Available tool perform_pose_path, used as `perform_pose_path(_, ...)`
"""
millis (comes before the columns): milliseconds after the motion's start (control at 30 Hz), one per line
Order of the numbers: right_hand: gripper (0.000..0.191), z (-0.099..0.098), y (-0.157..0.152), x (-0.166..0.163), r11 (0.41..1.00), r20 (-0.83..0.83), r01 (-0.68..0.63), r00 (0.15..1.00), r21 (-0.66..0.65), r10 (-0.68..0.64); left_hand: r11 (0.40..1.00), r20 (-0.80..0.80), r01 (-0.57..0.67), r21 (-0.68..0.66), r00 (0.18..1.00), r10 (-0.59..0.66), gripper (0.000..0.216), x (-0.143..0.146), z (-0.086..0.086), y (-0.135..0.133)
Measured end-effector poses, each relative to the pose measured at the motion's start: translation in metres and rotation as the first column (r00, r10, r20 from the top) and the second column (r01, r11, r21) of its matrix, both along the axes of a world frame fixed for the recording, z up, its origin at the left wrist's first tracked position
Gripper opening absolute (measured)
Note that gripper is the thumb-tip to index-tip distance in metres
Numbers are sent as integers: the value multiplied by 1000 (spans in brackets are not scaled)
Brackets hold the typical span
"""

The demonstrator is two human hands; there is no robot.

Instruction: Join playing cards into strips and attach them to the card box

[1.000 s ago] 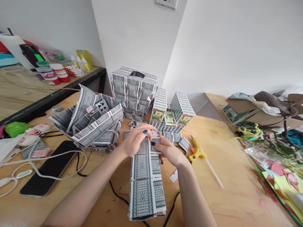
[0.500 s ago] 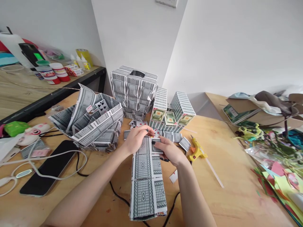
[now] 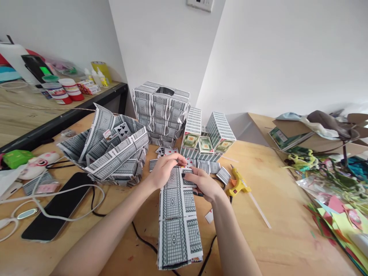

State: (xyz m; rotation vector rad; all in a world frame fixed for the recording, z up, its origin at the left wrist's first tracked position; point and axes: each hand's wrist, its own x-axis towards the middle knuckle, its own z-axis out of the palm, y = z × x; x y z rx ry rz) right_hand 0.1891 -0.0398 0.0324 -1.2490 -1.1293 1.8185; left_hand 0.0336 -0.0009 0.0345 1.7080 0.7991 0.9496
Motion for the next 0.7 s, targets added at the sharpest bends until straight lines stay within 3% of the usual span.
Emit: perform_pose_path(700, 23, 1, 0, -7, 996, 209, 84, 974, 35, -90, 999, -114, 4, 50, 993, 2, 36, 0, 2, -2)
